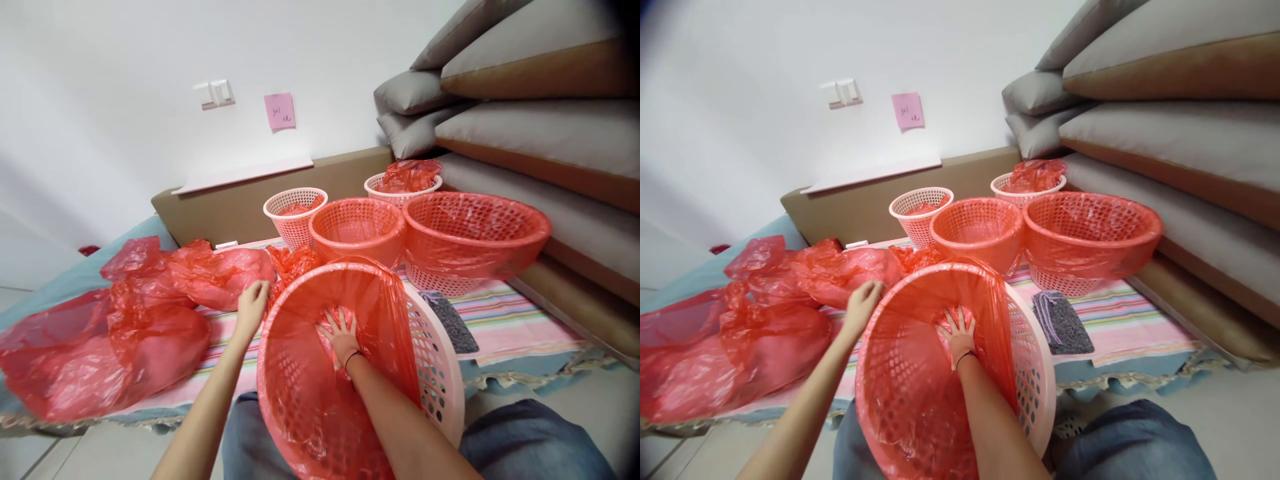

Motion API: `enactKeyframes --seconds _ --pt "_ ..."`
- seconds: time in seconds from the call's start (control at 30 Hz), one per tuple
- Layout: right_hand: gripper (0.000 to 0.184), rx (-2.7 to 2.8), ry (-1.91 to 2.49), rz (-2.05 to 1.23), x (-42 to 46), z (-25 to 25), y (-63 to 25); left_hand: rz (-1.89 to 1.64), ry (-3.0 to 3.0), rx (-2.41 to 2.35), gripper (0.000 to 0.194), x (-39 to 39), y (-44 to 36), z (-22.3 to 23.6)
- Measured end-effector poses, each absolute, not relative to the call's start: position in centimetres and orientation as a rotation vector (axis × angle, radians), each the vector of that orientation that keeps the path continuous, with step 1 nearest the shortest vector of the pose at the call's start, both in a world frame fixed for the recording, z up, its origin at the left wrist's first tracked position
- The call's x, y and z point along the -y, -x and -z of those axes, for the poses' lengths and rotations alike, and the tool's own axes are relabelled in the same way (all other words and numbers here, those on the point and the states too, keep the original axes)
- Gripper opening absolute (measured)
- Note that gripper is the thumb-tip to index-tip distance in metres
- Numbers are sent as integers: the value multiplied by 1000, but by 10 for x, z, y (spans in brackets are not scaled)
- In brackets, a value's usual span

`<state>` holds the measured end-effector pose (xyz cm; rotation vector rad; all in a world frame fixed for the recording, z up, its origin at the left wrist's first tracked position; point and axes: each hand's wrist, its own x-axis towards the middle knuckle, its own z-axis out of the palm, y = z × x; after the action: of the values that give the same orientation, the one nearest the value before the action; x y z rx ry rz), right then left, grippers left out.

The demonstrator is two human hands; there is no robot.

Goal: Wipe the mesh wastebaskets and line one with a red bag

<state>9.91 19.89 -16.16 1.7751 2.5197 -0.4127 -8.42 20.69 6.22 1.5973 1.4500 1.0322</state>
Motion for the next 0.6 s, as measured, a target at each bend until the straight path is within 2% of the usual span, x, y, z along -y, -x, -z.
enactKeyframes --seconds 0.1,0.27,0.33,0.5,0.6 --pt "133 -2521 -1779 418 -198 162 -99 -1089 -1751 -1373 31 -203 78 -89" --pt "138 -2508 -1783 399 -200 167 -97 -693 -2210 -1067 37 -190 33 -118" --pt "140 -2505 -1762 409 -202 170 -97 -639 -2154 -1045 39 -197 21 -115" --pt "140 -2516 -1707 471 -208 176 -100 -528 -1543 -1011 44 -233 30 -83" --pt "136 -2521 -1713 499 -209 177 -101 -614 -1432 -1065 44 -238 41 -61"
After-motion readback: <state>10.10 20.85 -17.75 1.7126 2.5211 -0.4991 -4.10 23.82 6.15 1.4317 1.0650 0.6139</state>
